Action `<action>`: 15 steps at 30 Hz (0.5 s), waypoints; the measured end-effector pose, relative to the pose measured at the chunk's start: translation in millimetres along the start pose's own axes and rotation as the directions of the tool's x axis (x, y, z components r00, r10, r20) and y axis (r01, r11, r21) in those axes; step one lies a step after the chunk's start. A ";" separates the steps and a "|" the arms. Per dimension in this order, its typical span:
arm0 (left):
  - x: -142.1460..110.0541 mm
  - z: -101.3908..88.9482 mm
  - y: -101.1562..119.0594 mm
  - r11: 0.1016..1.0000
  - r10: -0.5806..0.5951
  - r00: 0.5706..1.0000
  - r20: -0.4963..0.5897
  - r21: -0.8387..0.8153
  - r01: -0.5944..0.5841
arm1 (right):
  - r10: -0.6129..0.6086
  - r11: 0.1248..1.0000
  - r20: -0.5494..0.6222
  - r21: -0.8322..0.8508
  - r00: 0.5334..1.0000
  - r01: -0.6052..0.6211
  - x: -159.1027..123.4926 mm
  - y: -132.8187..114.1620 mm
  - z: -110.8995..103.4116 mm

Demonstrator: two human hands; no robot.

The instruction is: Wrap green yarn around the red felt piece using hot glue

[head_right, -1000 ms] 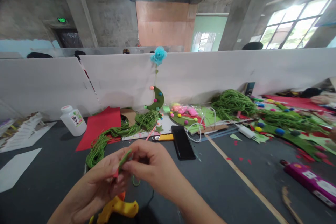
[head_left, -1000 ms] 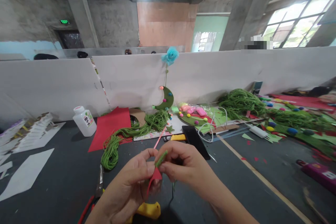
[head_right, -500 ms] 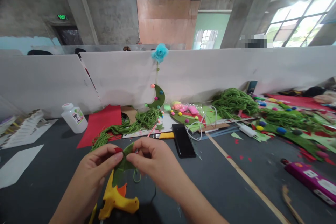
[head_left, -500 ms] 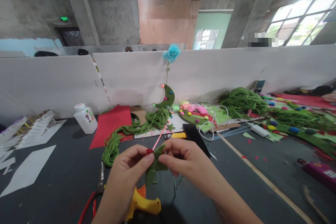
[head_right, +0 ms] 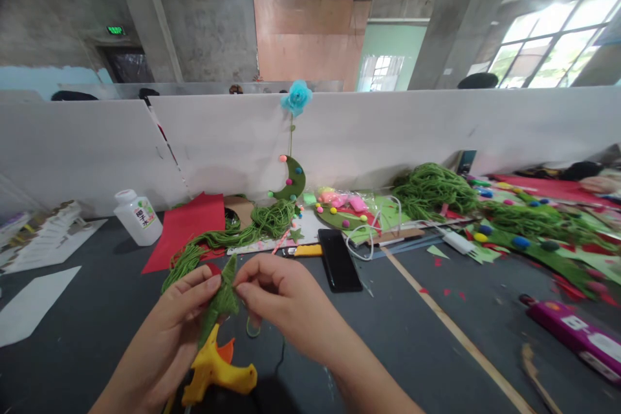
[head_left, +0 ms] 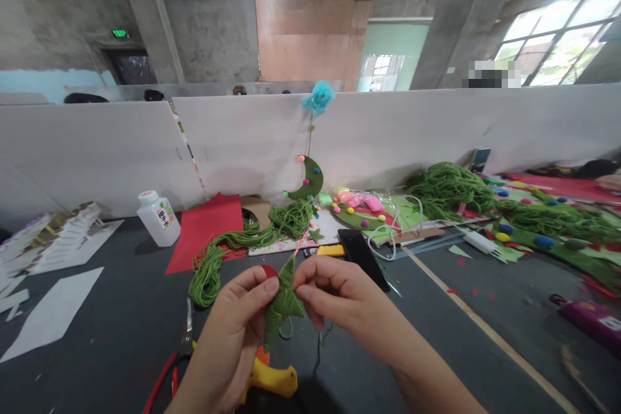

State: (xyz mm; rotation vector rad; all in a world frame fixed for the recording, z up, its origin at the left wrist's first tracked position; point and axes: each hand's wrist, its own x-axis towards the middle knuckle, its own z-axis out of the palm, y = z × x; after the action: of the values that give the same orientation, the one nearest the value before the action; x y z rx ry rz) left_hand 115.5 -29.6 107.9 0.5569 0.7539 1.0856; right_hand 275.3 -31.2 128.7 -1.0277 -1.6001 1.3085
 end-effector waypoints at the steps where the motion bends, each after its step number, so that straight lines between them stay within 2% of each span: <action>1: -0.4 0.3 0.3 1.000 -0.020 1.000 0.008 -0.024 0.020 | -0.010 1.000 -0.010 -0.004 1.000 0.010 -0.4 0.3 1.1; 6: -0.2 -1.7 0.8 0.994 -0.096 0.995 0.036 -0.039 0.097 | -0.016 1.000 -0.068 0.015 0.998 0.017 -1.6 2.6 7.1; 11: 2.9 -7.3 -0.3 0.978 -0.204 0.961 0.188 0.088 0.190 | 0.040 0.965 0.059 0.255 0.997 -0.054 0.6 8.1 6.0; 15: 4.9 -7.9 2.0 0.978 -0.193 0.952 0.236 0.128 0.166 | -0.003 0.979 0.019 0.202 1.000 -0.001 -2.0 7.2 4.7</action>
State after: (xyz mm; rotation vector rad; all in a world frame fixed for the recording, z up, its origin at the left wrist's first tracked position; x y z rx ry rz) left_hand 109.5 -24.0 103.1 0.6875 0.6320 0.7924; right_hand 272.3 -33.7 120.9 -0.8912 -1.4474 1.4508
